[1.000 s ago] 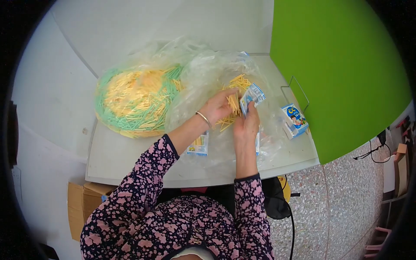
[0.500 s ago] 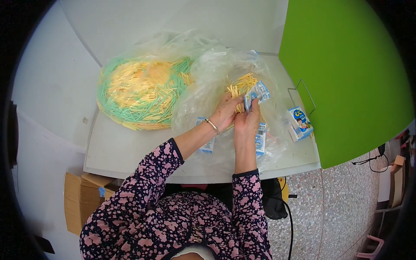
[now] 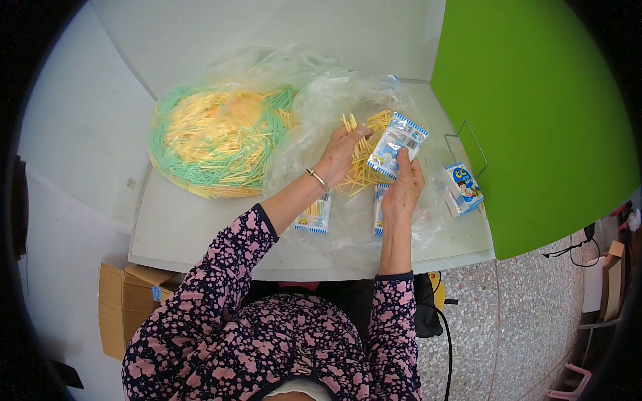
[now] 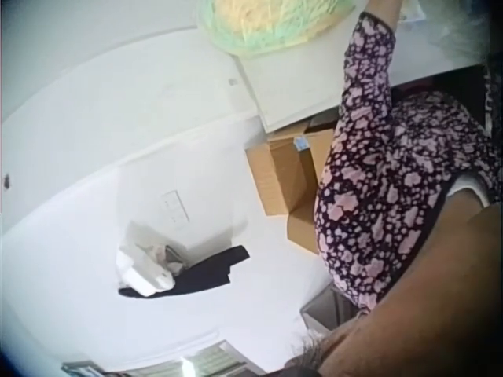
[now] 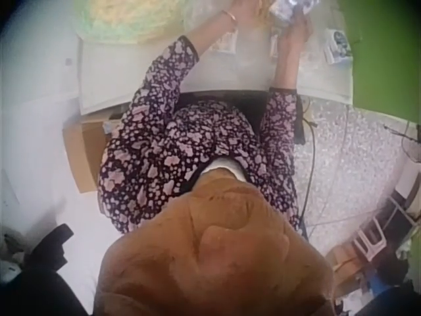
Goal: Packaging yellow plastic tassels into small plastic bags at a factory workbench.
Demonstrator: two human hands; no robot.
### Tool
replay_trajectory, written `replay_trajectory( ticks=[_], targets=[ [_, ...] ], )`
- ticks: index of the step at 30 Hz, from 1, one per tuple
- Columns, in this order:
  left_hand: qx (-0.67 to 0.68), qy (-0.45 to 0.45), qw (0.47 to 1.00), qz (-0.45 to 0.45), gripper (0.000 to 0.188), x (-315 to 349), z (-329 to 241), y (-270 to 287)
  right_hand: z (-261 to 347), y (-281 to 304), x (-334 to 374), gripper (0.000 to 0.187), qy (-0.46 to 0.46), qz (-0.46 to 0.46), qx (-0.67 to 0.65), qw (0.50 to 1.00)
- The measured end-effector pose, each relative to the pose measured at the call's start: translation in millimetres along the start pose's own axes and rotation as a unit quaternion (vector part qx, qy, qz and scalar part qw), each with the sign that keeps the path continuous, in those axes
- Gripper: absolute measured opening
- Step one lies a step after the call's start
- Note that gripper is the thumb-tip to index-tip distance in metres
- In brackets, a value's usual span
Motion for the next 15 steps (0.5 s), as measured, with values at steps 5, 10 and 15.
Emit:
replay_trajectory(
  ticks=[5,10,15],
  targets=[
    [-0.024,0.015,0.999,0.023,0.021,-2,-8,0,11,-1,12,0.015,-0.022,0.028,0.080,0.996],
    [-0.058,0.008,0.998,0.019,0.028,2,-33,-5,10,15,20,0.016,-0.093,0.087,0.158,0.979],
    [-0.026,-0.038,0.998,0.046,0.028,1,-53,-20,13,13,31,0.019,-0.163,0.166,0.221,0.947]
  ],
)
Point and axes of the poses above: each hand's wrist, its own x-axis away from the middle knuckle, its own y-axis out of the back of the hand, z = x × y, the point moved 5 cm from there along -x, towards the middle knuckle, and after that the axes turned 7 degrees about z, right-handed, at the moved point
